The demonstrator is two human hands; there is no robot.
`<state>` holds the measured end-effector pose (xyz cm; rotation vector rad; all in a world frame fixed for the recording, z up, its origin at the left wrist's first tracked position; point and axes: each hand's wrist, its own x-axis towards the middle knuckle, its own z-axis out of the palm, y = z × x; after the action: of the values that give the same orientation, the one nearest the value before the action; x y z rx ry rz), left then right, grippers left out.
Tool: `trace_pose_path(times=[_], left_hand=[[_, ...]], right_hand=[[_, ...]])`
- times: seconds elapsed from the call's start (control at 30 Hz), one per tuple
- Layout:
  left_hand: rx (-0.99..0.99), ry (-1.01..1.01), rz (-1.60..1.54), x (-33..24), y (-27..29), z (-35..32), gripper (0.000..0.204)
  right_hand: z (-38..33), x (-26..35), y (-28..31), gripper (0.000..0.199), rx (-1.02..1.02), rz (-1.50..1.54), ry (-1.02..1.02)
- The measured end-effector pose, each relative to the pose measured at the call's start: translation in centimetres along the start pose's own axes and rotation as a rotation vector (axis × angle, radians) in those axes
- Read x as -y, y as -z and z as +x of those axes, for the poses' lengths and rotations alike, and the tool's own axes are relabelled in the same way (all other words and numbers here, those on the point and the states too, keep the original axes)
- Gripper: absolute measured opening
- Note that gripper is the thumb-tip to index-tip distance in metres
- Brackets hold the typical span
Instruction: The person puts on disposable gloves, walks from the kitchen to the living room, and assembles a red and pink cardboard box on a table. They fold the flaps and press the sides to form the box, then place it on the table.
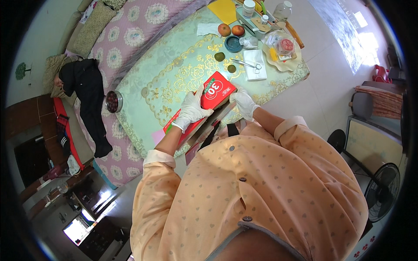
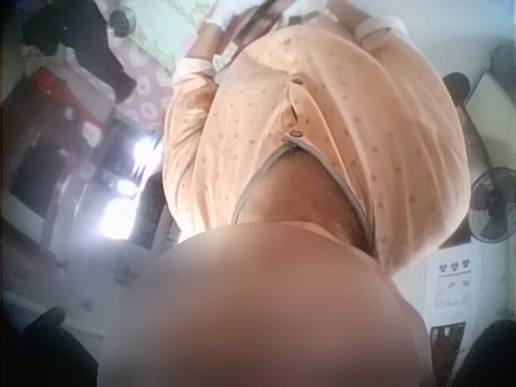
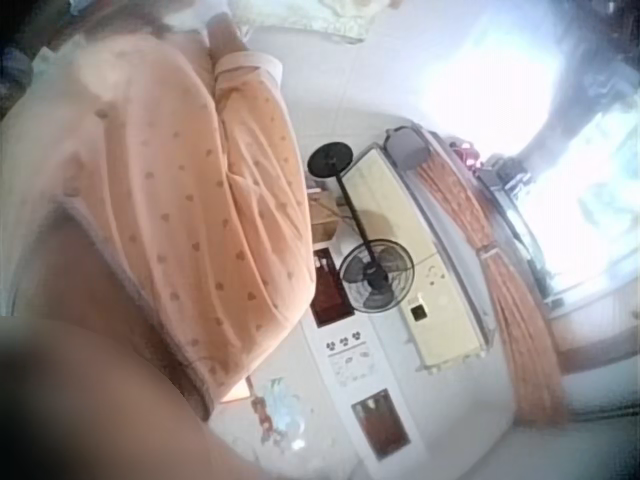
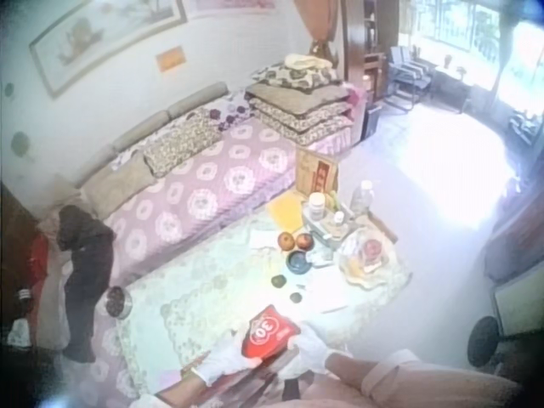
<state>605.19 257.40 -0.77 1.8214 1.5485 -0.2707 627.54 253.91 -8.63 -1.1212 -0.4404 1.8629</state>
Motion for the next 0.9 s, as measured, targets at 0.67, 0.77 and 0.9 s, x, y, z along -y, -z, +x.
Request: trace_pose_path(times=[0.67,0.77,0.9], left_hand=[[0.326,-0.061,-0.927,5.8,4.9,0.4,0.072],[0.39,-0.145,-1.08,4.0,6.4,-0.2,0.072],[0.216,-0.057,-0.968,4.8,7.0,0.1,0.062]], right_hand=[[0.8,1.7,0.7,0.06,-0.071,-0.509,-0.079],[1.0,-0.5,3.5,0.061,-0.037,-0.448,-0.032],[-0.2,-1.0,4.3,0.06,-0.027,-0.355,-0.07]])
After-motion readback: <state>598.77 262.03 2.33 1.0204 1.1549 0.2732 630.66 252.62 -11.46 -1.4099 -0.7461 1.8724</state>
